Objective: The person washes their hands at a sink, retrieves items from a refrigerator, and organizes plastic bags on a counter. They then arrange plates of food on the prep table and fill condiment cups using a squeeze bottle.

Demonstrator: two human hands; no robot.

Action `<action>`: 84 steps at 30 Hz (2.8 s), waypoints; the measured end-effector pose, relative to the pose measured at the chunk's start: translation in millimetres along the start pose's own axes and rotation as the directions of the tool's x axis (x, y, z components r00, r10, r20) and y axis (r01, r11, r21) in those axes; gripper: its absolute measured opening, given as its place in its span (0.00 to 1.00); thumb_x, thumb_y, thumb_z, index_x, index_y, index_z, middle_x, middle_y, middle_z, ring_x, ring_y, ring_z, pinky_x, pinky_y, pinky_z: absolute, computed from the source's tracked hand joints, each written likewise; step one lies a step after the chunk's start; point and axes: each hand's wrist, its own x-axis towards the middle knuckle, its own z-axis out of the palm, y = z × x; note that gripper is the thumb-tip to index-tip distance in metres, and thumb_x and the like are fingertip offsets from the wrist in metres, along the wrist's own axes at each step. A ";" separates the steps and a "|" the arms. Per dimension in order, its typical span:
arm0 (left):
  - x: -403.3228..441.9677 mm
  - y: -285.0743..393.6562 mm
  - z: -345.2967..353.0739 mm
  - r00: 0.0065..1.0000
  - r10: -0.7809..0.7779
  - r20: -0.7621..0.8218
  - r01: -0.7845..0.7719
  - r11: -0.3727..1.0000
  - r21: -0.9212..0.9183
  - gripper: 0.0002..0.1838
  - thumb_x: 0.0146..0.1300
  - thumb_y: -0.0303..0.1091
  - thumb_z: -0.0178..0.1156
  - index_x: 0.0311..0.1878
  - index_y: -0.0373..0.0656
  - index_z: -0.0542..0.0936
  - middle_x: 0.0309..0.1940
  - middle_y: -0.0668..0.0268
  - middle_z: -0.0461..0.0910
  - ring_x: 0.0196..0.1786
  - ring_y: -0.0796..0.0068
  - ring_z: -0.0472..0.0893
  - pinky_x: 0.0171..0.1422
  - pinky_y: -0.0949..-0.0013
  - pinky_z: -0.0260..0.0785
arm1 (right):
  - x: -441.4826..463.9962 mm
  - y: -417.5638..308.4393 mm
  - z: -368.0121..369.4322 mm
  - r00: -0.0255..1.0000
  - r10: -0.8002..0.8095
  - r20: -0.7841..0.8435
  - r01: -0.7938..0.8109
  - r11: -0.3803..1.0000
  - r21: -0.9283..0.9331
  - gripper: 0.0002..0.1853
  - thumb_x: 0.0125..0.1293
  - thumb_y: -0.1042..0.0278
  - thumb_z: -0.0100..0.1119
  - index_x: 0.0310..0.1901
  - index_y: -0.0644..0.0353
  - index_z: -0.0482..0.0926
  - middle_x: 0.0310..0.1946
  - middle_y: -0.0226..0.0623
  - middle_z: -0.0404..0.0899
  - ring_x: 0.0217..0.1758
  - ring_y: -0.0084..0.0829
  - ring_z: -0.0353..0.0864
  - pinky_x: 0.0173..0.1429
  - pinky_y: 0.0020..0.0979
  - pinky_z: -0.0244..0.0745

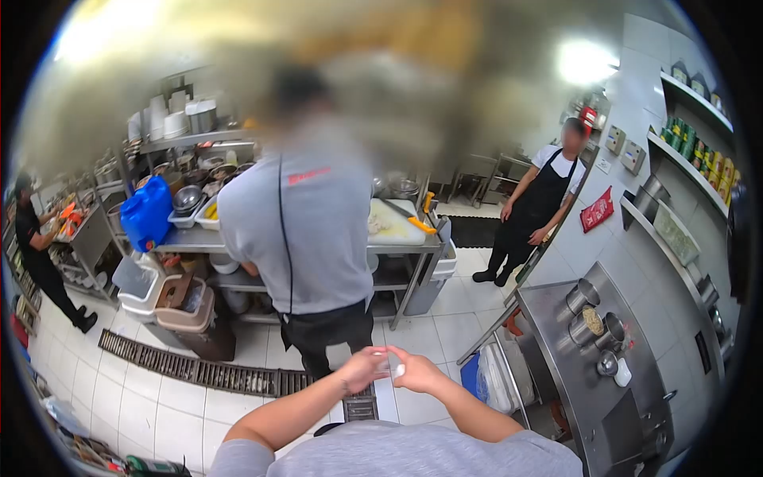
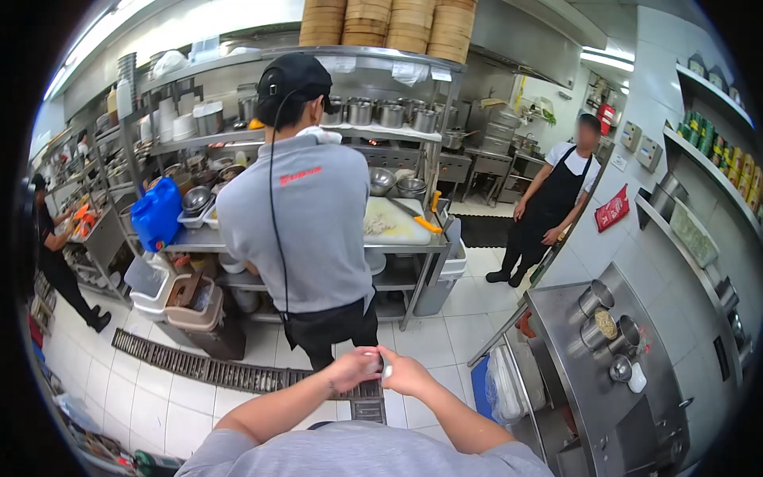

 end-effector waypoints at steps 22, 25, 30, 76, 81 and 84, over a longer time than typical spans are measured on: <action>-108.6 -25.7 -165.8 0.942 -0.190 -0.276 0.065 0.912 -0.404 0.49 0.61 0.71 0.42 0.74 0.47 0.40 0.72 0.45 0.46 0.71 0.43 0.55 0.68 0.36 0.54 | 143.0 -86.2 35.6 0.638 -0.708 0.302 0.509 0.683 0.524 0.20 0.61 0.61 0.55 0.55 0.50 0.70 0.36 0.41 0.80 0.36 0.33 0.79 0.41 0.33 0.73; -146.1 -20.0 -186.5 0.967 -0.058 -0.248 -0.075 0.865 -0.496 0.46 0.62 0.71 0.40 0.74 0.51 0.43 0.71 0.45 0.48 0.70 0.42 0.56 0.68 0.33 0.52 | 153.8 -135.2 53.9 0.623 -0.656 0.427 0.570 0.754 0.327 0.20 0.61 0.60 0.56 0.56 0.48 0.69 0.33 0.40 0.79 0.36 0.34 0.80 0.43 0.33 0.72; -136.3 35.9 -150.5 0.957 0.279 -0.076 -0.270 0.765 -0.585 0.37 0.63 0.68 0.41 0.67 0.52 0.61 0.67 0.57 0.61 0.69 0.54 0.61 0.71 0.41 0.51 | 129.9 -179.3 112.2 0.729 -0.615 0.299 0.402 0.739 0.540 0.21 0.61 0.60 0.56 0.56 0.50 0.69 0.34 0.42 0.79 0.37 0.37 0.80 0.43 0.37 0.74; -63.0 258.4 -661.4 0.707 -0.172 -0.686 0.131 0.985 -0.112 0.27 0.66 0.49 0.54 0.62 0.44 0.67 0.53 0.59 0.74 0.57 0.62 0.74 0.57 0.55 0.67 | 901.9 -118.0 146.5 0.389 0.403 -0.828 -0.303 0.905 0.299 0.23 0.55 0.64 0.57 0.55 0.57 0.74 0.51 0.52 0.74 0.53 0.50 0.75 0.58 0.44 0.69; -118.9 194.4 -693.7 0.439 -0.308 -0.844 0.301 0.935 -0.185 0.22 0.65 0.46 0.53 0.59 0.47 0.71 0.47 0.64 0.78 0.47 0.67 0.78 0.47 0.60 0.69 | 864.0 -143.4 65.6 0.513 0.347 -0.785 -0.497 0.866 0.058 0.25 0.58 0.56 0.58 0.59 0.47 0.71 0.53 0.42 0.73 0.58 0.44 0.70 0.60 0.48 0.64; -168.0 143.8 -705.6 0.318 -0.386 -0.866 0.435 0.871 -0.228 0.20 0.64 0.44 0.52 0.57 0.46 0.73 0.42 0.65 0.78 0.40 0.69 0.77 0.40 0.61 0.69 | 840.6 -158.4 51.1 0.733 0.383 -0.562 -0.567 0.800 -0.194 0.26 0.61 0.52 0.56 0.60 0.49 0.69 0.56 0.42 0.70 0.61 0.46 0.66 0.64 0.50 0.55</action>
